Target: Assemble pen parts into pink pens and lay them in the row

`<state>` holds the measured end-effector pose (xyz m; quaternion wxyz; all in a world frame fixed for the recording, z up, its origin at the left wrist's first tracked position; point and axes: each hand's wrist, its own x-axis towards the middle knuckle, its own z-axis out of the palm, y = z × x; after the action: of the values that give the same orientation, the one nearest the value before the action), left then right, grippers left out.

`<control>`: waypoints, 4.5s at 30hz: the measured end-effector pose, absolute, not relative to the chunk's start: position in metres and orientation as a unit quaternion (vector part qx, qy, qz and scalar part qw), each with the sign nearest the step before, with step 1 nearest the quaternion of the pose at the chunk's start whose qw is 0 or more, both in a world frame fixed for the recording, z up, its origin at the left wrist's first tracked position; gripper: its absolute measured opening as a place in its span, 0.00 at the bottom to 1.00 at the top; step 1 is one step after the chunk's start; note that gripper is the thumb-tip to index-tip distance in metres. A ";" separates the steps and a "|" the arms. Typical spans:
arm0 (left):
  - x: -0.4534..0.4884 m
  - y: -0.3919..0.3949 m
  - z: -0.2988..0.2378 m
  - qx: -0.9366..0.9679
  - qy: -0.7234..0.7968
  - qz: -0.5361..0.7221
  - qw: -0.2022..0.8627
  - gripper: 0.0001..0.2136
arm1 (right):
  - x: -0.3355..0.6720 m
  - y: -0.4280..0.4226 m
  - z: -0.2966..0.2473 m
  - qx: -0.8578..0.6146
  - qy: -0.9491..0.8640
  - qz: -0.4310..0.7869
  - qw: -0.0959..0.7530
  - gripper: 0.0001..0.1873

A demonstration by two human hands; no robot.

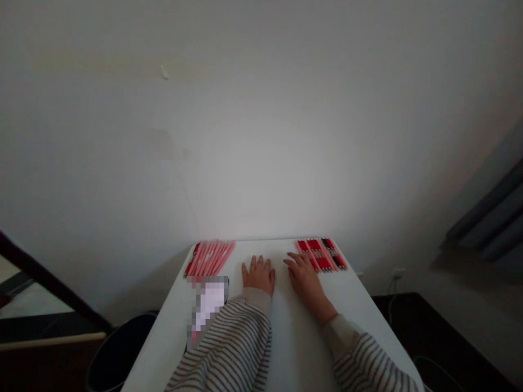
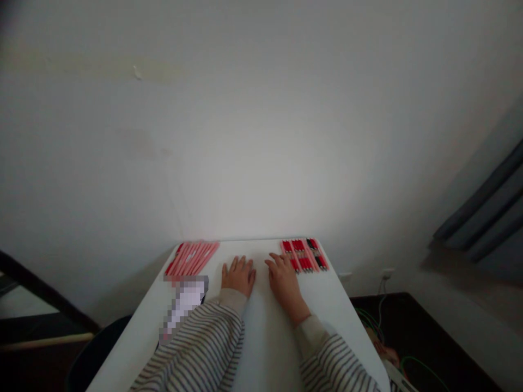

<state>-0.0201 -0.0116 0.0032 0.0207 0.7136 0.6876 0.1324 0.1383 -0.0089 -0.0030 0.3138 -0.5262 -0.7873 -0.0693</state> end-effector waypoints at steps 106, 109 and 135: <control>-0.177 -0.009 0.037 0.588 0.798 0.124 0.051 0.26 | -0.021 0.066 -0.011 -0.313 -0.880 0.096 0.345 0.20; -0.169 -0.006 0.034 0.589 0.799 0.111 0.051 0.26 | -0.015 0.069 -0.013 -0.315 -0.875 0.104 0.353 0.19; -0.141 -0.010 0.038 0.598 0.792 0.113 0.056 0.29 | 0.015 0.068 0.008 -0.345 -0.881 0.050 0.320 0.13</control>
<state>-0.1415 -0.0099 0.0379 0.0556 0.5978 0.7917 0.1128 0.0146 0.0681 0.0079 0.3202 -0.3445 -0.8811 0.0497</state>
